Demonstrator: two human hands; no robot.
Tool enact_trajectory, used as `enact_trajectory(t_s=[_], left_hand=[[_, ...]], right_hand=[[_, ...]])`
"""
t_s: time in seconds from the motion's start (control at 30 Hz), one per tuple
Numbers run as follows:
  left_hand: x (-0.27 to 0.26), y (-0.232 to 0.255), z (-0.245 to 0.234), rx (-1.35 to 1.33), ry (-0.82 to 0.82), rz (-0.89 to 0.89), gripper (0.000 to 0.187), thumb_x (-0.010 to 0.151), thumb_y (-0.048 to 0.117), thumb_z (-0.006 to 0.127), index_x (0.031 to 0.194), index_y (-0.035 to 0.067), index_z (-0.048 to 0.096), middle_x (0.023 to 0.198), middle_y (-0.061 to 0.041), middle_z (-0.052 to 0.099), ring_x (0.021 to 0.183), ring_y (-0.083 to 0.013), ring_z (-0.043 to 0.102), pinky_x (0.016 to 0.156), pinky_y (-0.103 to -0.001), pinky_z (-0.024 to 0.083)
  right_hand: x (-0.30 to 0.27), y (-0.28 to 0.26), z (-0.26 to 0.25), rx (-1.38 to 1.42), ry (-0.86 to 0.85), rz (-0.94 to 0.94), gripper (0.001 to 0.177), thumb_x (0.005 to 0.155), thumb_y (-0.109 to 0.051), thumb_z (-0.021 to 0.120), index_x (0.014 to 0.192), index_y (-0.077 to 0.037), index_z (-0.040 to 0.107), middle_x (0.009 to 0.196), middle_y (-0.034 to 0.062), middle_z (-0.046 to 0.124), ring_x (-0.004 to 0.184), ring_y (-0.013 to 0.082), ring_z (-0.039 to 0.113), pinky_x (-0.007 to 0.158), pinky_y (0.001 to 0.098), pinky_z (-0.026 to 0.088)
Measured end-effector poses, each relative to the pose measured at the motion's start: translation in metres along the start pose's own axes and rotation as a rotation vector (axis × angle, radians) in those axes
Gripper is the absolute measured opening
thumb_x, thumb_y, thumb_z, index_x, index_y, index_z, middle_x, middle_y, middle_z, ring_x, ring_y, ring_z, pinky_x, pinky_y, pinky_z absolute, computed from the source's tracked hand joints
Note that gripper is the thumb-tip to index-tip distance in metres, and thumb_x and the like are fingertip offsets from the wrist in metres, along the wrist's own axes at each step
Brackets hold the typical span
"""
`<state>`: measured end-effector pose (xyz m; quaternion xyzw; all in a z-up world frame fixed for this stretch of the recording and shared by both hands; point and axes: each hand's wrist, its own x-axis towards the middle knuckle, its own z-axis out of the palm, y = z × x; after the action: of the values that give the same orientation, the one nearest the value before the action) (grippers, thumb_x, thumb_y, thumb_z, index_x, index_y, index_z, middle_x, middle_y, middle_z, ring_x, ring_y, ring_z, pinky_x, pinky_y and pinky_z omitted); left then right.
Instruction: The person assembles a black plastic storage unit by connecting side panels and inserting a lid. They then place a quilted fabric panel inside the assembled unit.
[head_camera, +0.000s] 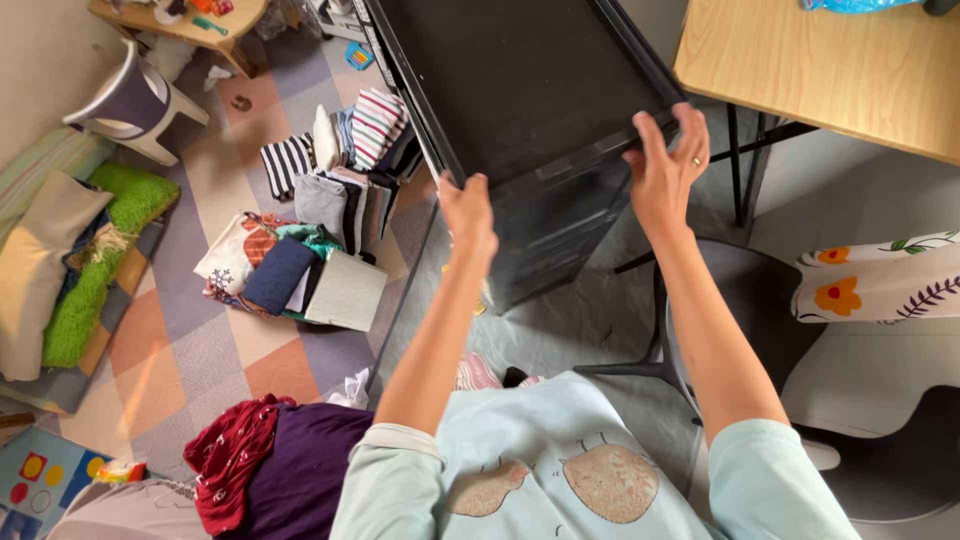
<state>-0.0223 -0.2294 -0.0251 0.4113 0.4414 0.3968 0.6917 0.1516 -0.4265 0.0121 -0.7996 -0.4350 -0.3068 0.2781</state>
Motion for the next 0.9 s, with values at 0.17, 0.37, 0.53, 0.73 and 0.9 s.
enact_trajectory(t_s=[0.17,0.37,0.53,0.73,0.9], left_hand=[[-0.049,-0.021,0.042,-0.129,-0.102,0.0,0.064,0.086,0.004,0.066,0.142,-0.003,0.037,0.131,-0.017,0.057,0.116,-0.0217,0.056,0.103,-0.032,0.044],[-0.087,-0.058,0.079,-0.157,-0.348,-0.108,0.081,0.091,0.013,0.068,0.148,-0.005,0.014,0.14,-0.021,0.047,0.122,-0.0226,0.051,0.106,-0.035,0.044],[-0.108,-0.092,0.102,0.038,-0.566,-0.105,0.08,0.101,0.032,0.061,0.148,-0.005,0.009,0.141,-0.019,0.044,0.128,-0.0209,0.047,0.108,-0.032,0.04],[-0.085,-0.077,0.113,0.076,-0.58,-0.215,0.048,0.103,0.031,0.059,0.126,-0.007,0.044,0.116,-0.02,0.061,0.1,-0.025,0.062,0.087,-0.043,0.053],[-0.064,-0.047,0.106,-0.142,-0.576,-0.329,0.045,0.096,0.018,0.062,0.127,0.0,0.035,0.118,-0.017,0.058,0.1,-0.0269,0.067,0.083,-0.051,0.063]], right_hand=[[-0.022,0.011,0.039,0.727,-0.023,0.632,0.077,0.108,-0.006,0.063,0.168,-0.02,0.016,0.168,0.0209,0.024,0.149,0.0361,0.031,0.118,0.0449,0.031],[-0.063,0.005,0.048,1.129,0.018,0.81,0.113,0.103,0.002,0.077,0.169,-0.015,-0.014,0.176,0.013,0.012,0.157,0.0256,0.03,0.125,0.0374,0.033],[-0.05,0.038,0.005,1.223,-0.049,0.994,0.115,0.084,0.007,0.061,0.168,-0.017,-0.015,0.164,0.0226,0.034,0.113,0.0207,0.058,0.089,0.031,0.056],[-0.028,0.068,-0.01,1.215,-0.063,1.083,0.116,0.083,0.006,0.061,0.168,-0.02,-0.013,0.139,0.0162,0.054,0.105,0.02,0.061,0.088,0.0323,0.057],[-0.043,0.062,-0.005,1.091,-0.004,1.158,0.096,0.09,0.0,0.067,0.168,-0.012,0.014,0.13,0.0141,0.062,0.103,0.0183,0.067,0.084,0.0356,0.059]])
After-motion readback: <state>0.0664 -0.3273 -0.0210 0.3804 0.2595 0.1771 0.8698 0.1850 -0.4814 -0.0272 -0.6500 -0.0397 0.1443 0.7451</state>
